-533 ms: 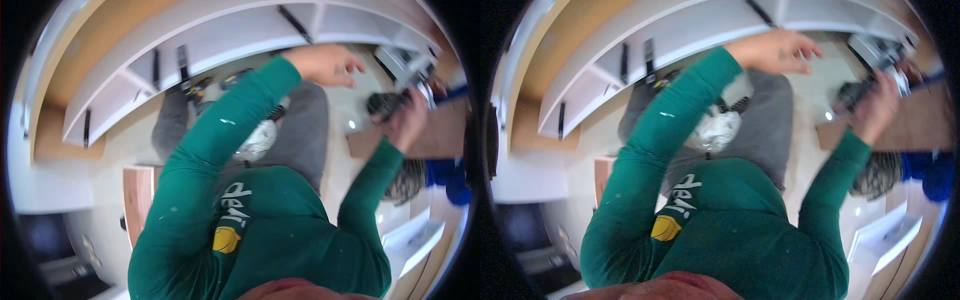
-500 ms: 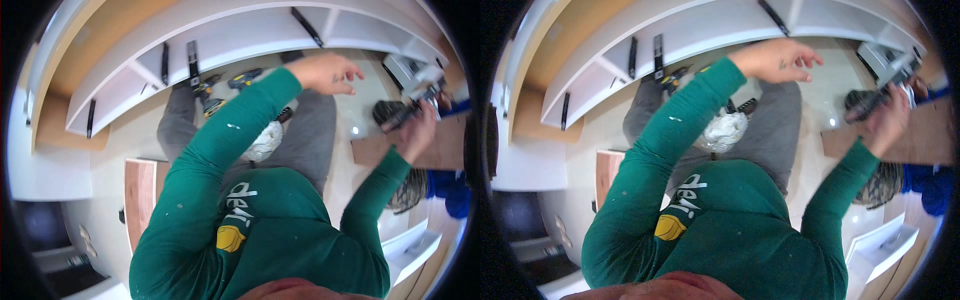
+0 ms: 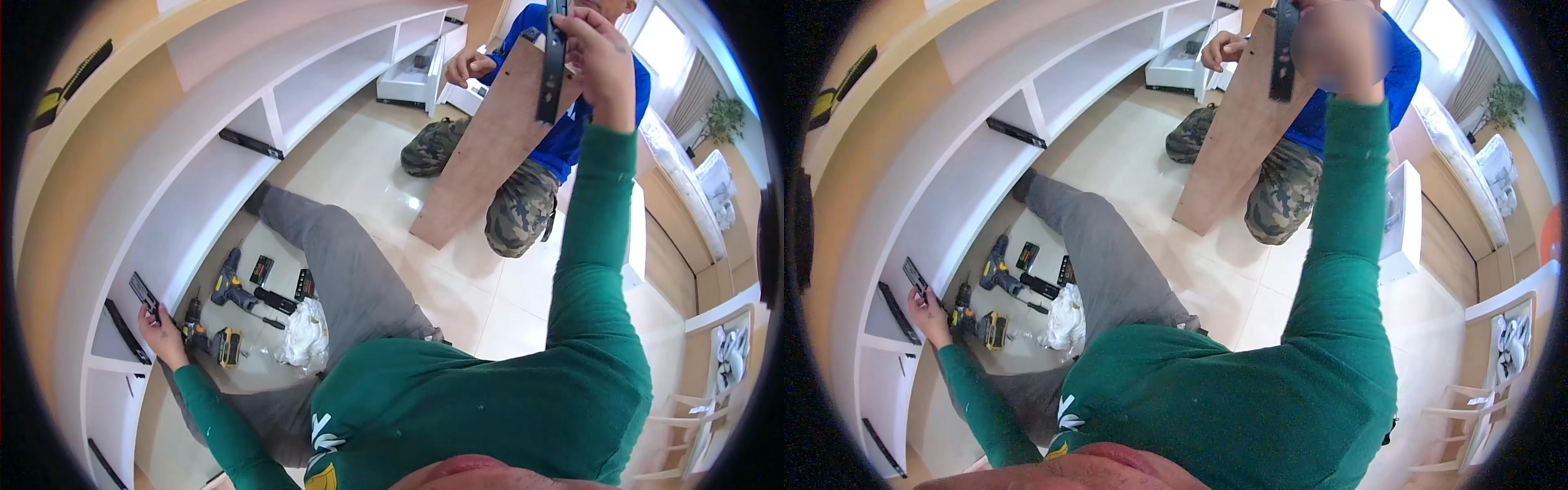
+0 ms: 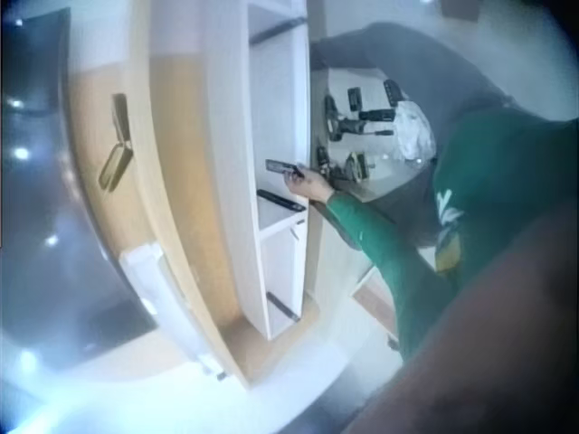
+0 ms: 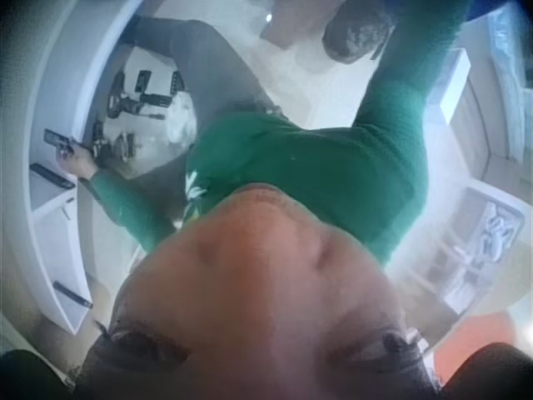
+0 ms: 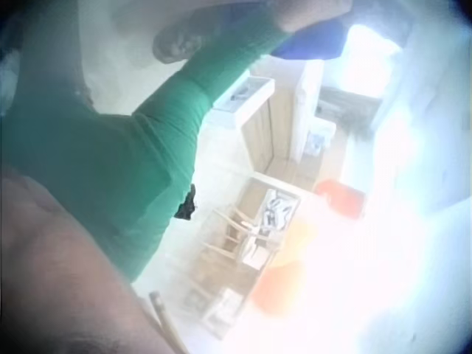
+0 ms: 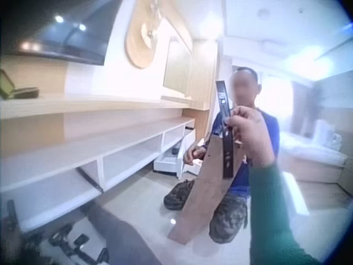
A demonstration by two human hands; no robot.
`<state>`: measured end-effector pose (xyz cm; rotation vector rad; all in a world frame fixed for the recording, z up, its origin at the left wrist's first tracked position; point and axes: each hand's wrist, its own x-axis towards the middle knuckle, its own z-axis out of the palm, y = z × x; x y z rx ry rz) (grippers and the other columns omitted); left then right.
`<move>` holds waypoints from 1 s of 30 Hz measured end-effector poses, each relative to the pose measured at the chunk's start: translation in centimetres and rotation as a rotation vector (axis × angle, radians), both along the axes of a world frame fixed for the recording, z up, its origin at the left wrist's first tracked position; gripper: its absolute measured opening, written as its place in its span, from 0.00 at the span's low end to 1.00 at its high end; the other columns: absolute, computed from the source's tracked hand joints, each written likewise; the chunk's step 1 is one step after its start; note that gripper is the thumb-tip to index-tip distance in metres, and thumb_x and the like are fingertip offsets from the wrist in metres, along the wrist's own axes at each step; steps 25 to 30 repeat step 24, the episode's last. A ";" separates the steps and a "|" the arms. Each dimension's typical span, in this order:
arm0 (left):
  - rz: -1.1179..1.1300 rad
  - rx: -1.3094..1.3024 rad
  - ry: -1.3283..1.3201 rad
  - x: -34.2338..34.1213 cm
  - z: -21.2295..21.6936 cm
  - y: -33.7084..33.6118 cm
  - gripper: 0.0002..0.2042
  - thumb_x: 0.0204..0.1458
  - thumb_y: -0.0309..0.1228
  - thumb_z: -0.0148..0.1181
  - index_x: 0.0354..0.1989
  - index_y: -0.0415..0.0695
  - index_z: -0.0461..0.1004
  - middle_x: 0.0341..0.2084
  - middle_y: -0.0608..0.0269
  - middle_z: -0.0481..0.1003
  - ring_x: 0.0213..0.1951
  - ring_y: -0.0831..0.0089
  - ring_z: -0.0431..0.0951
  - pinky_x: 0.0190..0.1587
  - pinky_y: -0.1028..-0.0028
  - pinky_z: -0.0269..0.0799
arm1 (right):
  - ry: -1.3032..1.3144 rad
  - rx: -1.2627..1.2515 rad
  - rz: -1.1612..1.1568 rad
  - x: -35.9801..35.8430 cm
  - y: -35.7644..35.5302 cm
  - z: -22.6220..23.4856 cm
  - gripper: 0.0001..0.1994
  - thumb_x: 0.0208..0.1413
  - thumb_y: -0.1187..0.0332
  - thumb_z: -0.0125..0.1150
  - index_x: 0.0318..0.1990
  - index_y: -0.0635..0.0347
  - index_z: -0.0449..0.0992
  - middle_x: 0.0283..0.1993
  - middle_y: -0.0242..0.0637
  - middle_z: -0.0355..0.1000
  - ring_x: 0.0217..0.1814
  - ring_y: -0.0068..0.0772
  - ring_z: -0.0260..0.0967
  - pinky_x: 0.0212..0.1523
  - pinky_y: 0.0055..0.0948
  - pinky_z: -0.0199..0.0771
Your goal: The person assembles a wooden drawer by attaching metal drawer slides to its sides. They handle the drawer box, metal slides, and a power drill, positioning and securing the hardware while sitting on the floor.
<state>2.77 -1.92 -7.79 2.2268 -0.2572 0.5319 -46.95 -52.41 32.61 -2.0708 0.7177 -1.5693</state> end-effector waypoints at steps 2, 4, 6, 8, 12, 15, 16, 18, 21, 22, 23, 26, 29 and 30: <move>0.034 -0.042 -0.047 1.6 -0.9 1.8 0.26 0.58 0.44 0.67 0.61 0.43 0.73 0.40 0.55 0.73 0.38 0.63 0.72 0.47 0.65 0.71 | -0.047 0.125 -0.081 -0.4 -0.4 3.4 0.03 0.55 0.74 0.60 0.29 0.58 0.76 0.21 0.27 0.69 0.18 0.15 0.62 0.17 0.19 0.57; 0.110 -0.054 -0.064 2.4 -1.3 3.2 0.26 0.58 0.45 0.66 0.61 0.44 0.73 0.44 0.52 0.74 0.42 0.62 0.72 0.49 0.64 0.70 | -0.103 0.055 -0.044 0.2 -2.3 4.9 0.02 0.54 0.74 0.61 0.30 0.58 0.76 0.20 0.26 0.69 0.15 0.16 0.61 0.16 0.18 0.58; 0.133 -0.080 -0.094 2.4 -1.6 3.7 0.26 0.58 0.45 0.66 0.61 0.44 0.73 0.47 0.50 0.74 0.45 0.61 0.73 0.51 0.64 0.70 | -0.111 0.095 0.012 0.3 -5.5 6.3 0.02 0.54 0.72 0.64 0.31 0.57 0.77 0.21 0.24 0.68 0.17 0.15 0.62 0.19 0.17 0.60; 0.126 -0.126 -0.134 2.4 -1.8 4.7 0.26 0.58 0.45 0.66 0.61 0.44 0.73 0.49 0.49 0.74 0.47 0.61 0.73 0.53 0.64 0.69 | -0.081 0.240 0.098 0.2 -8.3 6.5 0.04 0.56 0.70 0.69 0.31 0.56 0.79 0.25 0.20 0.68 0.22 0.12 0.63 0.24 0.16 0.62; 0.105 -0.234 -0.165 1.9 -1.3 6.3 0.27 0.58 0.44 0.67 0.60 0.41 0.73 0.51 0.47 0.75 0.51 0.60 0.74 0.57 0.65 0.67 | -0.029 0.299 0.020 -1.4 -11.0 5.1 0.06 0.53 0.72 0.69 0.35 0.63 0.80 0.28 0.30 0.73 0.26 0.22 0.69 0.27 0.25 0.75; 0.123 -0.245 -0.143 2.0 -1.3 6.6 0.27 0.58 0.43 0.67 0.60 0.38 0.72 0.53 0.46 0.75 0.54 0.61 0.74 0.59 0.66 0.66 | 0.022 0.296 -0.024 -1.4 -12.1 3.9 0.08 0.50 0.73 0.69 0.37 0.65 0.79 0.29 0.33 0.74 0.26 0.25 0.71 0.24 0.26 0.75; 0.125 -0.232 -0.145 1.9 -1.4 6.7 0.27 0.58 0.43 0.67 0.59 0.38 0.72 0.53 0.46 0.75 0.54 0.61 0.74 0.60 0.66 0.66 | 0.047 0.269 -0.082 -1.3 -12.3 3.6 0.09 0.49 0.73 0.68 0.38 0.66 0.79 0.30 0.33 0.74 0.26 0.25 0.71 0.24 0.26 0.75; 0.134 -0.234 -0.124 1.9 -1.5 6.6 0.27 0.58 0.43 0.67 0.59 0.37 0.72 0.54 0.47 0.74 0.56 0.61 0.74 0.61 0.66 0.65 | 0.085 0.220 -0.174 -1.2 -12.6 3.4 0.12 0.47 0.73 0.67 0.40 0.66 0.79 0.30 0.35 0.74 0.25 0.28 0.72 0.23 0.29 0.76; 0.139 -0.241 -0.120 1.7 -1.7 6.4 0.27 0.59 0.42 0.67 0.60 0.36 0.72 0.55 0.47 0.74 0.57 0.59 0.73 0.63 0.65 0.64 | 0.173 0.237 -0.272 -1.5 -12.7 3.7 0.13 0.49 0.74 0.66 0.43 0.64 0.77 0.28 0.33 0.72 0.24 0.28 0.70 0.22 0.29 0.75; 0.123 -0.227 -0.128 1.6 -1.7 6.5 0.27 0.59 0.42 0.67 0.60 0.36 0.72 0.55 0.46 0.74 0.58 0.59 0.72 0.63 0.65 0.64 | 0.200 0.263 -0.273 -1.6 -12.6 3.7 0.13 0.51 0.75 0.64 0.46 0.62 0.76 0.27 0.31 0.71 0.22 0.27 0.68 0.21 0.28 0.72; 0.116 -0.213 -0.125 1.7 -1.8 6.6 0.27 0.59 0.42 0.67 0.60 0.36 0.71 0.56 0.46 0.74 0.59 0.58 0.72 0.64 0.64 0.63 | 0.230 0.290 -0.270 -1.6 -12.5 3.6 0.14 0.53 0.75 0.62 0.48 0.60 0.75 0.25 0.29 0.69 0.20 0.25 0.66 0.19 0.27 0.69; 0.115 -0.192 -0.119 1.8 -2.0 7.0 0.27 0.59 0.42 0.67 0.60 0.35 0.71 0.57 0.45 0.73 0.60 0.57 0.72 0.65 0.64 0.63 | 0.242 0.301 -0.253 -0.5 -12.5 2.9 0.14 0.53 0.75 0.62 0.48 0.60 0.75 0.25 0.29 0.69 0.20 0.25 0.66 0.19 0.27 0.69; 0.115 -0.192 -0.119 1.8 -2.0 7.0 0.27 0.59 0.42 0.67 0.60 0.35 0.71 0.57 0.45 0.73 0.60 0.57 0.72 0.65 0.64 0.63 | 0.242 0.301 -0.253 -0.5 -12.5 2.9 0.14 0.53 0.75 0.62 0.48 0.60 0.75 0.25 0.29 0.69 0.20 0.25 0.66 0.19 0.27 0.69; 0.115 -0.192 -0.119 1.8 -2.0 7.0 0.27 0.59 0.42 0.67 0.60 0.35 0.71 0.57 0.45 0.73 0.60 0.57 0.72 0.65 0.64 0.63 | 0.242 0.301 -0.253 -0.5 -12.5 2.9 0.14 0.53 0.75 0.62 0.48 0.60 0.75 0.25 0.29 0.69 0.20 0.25 0.66 0.19 0.27 0.69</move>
